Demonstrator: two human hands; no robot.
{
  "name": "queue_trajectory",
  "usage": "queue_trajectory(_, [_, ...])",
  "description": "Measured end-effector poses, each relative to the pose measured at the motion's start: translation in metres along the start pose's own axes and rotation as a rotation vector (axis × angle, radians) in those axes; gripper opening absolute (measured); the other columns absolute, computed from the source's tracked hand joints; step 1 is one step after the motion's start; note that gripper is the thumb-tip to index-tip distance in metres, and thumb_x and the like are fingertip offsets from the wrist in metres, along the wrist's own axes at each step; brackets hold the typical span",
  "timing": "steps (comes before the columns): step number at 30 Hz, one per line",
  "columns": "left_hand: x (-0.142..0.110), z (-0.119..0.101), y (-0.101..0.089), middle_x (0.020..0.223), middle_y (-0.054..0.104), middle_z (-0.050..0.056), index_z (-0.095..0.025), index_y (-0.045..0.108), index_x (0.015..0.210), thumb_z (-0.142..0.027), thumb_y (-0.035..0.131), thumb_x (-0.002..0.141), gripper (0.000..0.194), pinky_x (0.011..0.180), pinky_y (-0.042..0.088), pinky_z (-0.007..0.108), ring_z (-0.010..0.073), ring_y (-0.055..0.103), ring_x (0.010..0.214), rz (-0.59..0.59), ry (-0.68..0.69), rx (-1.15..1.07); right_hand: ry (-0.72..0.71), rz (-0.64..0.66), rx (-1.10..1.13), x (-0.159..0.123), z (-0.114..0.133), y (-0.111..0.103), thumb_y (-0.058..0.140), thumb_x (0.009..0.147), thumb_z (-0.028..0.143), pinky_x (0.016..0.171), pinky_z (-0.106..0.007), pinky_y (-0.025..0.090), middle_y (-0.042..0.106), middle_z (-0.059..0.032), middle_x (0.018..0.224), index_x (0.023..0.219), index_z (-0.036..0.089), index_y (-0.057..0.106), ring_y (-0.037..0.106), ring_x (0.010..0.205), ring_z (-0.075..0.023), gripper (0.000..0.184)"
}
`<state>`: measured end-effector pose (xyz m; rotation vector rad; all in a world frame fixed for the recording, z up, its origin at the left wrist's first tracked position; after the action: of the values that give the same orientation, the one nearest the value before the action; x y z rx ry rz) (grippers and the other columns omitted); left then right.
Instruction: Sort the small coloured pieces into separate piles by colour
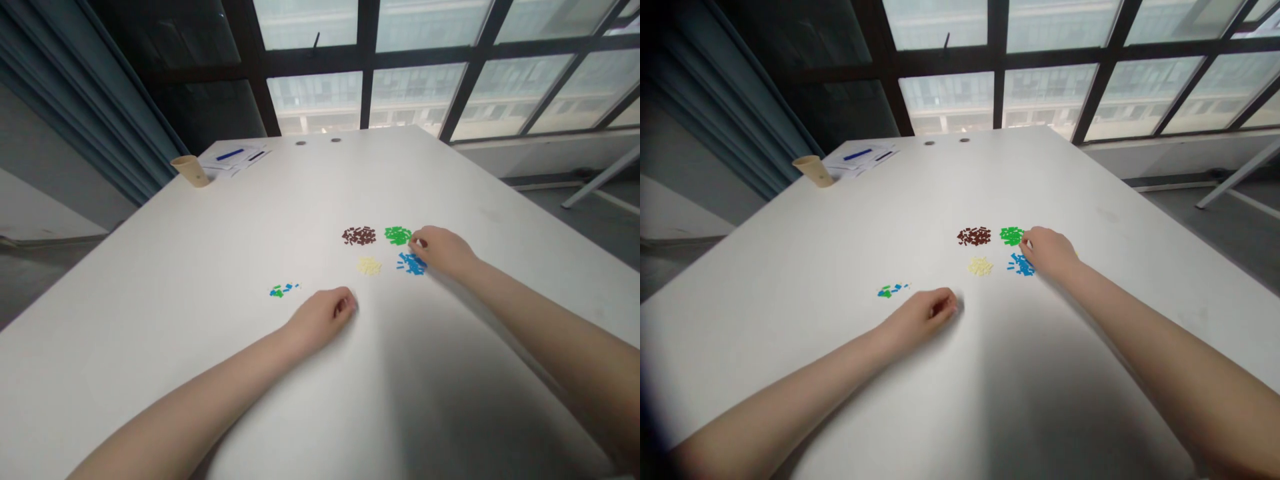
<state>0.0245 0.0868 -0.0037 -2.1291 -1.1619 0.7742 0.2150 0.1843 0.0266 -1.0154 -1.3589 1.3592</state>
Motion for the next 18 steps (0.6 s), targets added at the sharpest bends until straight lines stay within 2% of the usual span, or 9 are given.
queue_trajectory(2, [-0.002, 0.016, -0.04, 0.081, 0.062, 0.008, -0.016, 0.059, 0.085, -0.018, 0.036, 0.08, 0.023, 0.063, 0.039, 0.027, 0.018, 0.055, 0.074, -0.187, -0.144, 0.428, -0.121, -0.016, 0.142, -0.025, 0.033, -0.005, 0.041, 0.082, 0.028, 0.058, -0.024, 0.032, 0.058, -0.0035, 0.074, 0.076, 0.017, 0.06, 0.049, 0.066, -0.0137, 0.023])
queue_trajectory(3, [-0.003, 0.024, -0.056, 0.087, 0.062, 0.009, -0.016, 0.059, 0.088, -0.017, 0.036, 0.08, 0.025, 0.064, 0.039, 0.028, 0.0198, 0.056, 0.079, -0.232, -0.209, 0.573, -0.185, -0.01, 0.213, -0.041, 0.052, -0.005, 0.041, 0.082, 0.027, 0.059, -0.024, 0.032, 0.058, -0.0029, 0.072, 0.075, 0.017, 0.06, 0.048, 0.066, -0.0134, 0.023])
queue_trajectory(4, [-0.003, 0.034, -0.067, 0.091, 0.062, 0.01, -0.016, 0.06, 0.089, -0.015, 0.037, 0.079, 0.026, 0.064, 0.039, 0.028, 0.0209, 0.056, 0.082, -0.23, -0.272, 0.66, -0.248, 0.003, 0.265, -0.058, 0.07, -0.004, 0.04, 0.082, 0.026, 0.06, -0.024, 0.032, 0.057, -0.0023, 0.069, 0.073, 0.017, 0.058, 0.047, 0.064, -0.013, 0.022])
queue_trajectory(6, [-0.001, 0.052, -0.079, 0.093, 0.063, 0.009, -0.018, 0.062, 0.09, -0.015, 0.039, 0.076, 0.027, 0.062, 0.038, 0.027, 0.0215, 0.057, 0.083, -0.176, -0.346, 0.699, -0.404, 0.05, 0.332, -0.094, 0.109, 0.004, 0.042, 0.082, 0.023, 0.062, -0.025, 0.031, 0.055, -0.0015, 0.065, 0.067, 0.017, 0.055, 0.045, 0.063, -0.0125, 0.02])
queue_trajectory(8, [0.002, 0.066, -0.084, 0.089, 0.065, 0.007, -0.02, 0.063, 0.088, -0.017, 0.042, 0.075, 0.025, 0.06, 0.037, 0.026, 0.0203, 0.058, 0.079, -0.137, -0.375, 0.647, -0.517, 0.091, 0.369, -0.123, 0.138, 0.014, 0.043, 0.081, 0.022, 0.062, -0.025, 0.029, 0.053, -0.0008, 0.062, 0.063, 0.018, 0.052, 0.044, 0.063, -0.0125, 0.02])
queue_trajectory(10, [0.004, 0.071, -0.085, 0.084, 0.066, 0.006, -0.021, 0.064, 0.082, -0.021, 0.044, 0.074, 0.022, 0.058, 0.036, 0.025, 0.0193, 0.058, 0.075, -0.137, -0.377, 0.607, -0.571, 0.119, 0.39, -0.139, 0.154, 0.023, 0.045, 0.08, 0.022, 0.06, -0.026, 0.028, 0.053, -0.0002, 0.062, 0.062, 0.018, 0.05, 0.043, 0.062, -0.0122, 0.019])
queue_trajectory(13, [0.005, 0.072, -0.082, 0.078, 0.066, 0.007, -0.019, 0.064, 0.075, -0.027, 0.047, 0.072, 0.019, 0.056, 0.034, 0.026, 0.0202, 0.058, 0.071, -0.15, -0.359, 0.619, -0.614, 0.15, 0.4, -0.145, 0.163, 0.032, 0.046, 0.078, 0.021, 0.06, -0.026, 0.028, 0.053, 0.0002, 0.062, 0.062, 0.018, 0.05, 0.042, 0.061, -0.0119, 0.017])
queue_trajectory(18, [0.006, 0.07, -0.077, 0.074, 0.064, 0.01, -0.017, 0.061, 0.069, -0.027, 0.046, 0.073, 0.019, 0.054, 0.033, 0.027, 0.0218, 0.057, 0.067, -0.165, -0.323, 0.645, -0.665, 0.151, 0.402, -0.143, 0.164, 0.033, 0.046, 0.078, 0.022, 0.06, -0.027, 0.028, 0.051, -0.0002, 0.061, 0.061, 0.018, 0.05, 0.041, 0.06, -0.012, 0.018])
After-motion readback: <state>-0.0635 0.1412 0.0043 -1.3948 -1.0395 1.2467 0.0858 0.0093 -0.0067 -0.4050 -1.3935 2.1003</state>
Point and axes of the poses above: each hand's wrist, its own x-axis towards the middle knuckle, its own y-axis out of the palm, z = x × y, the point moved 10 cm from there along x, towards the middle knuckle
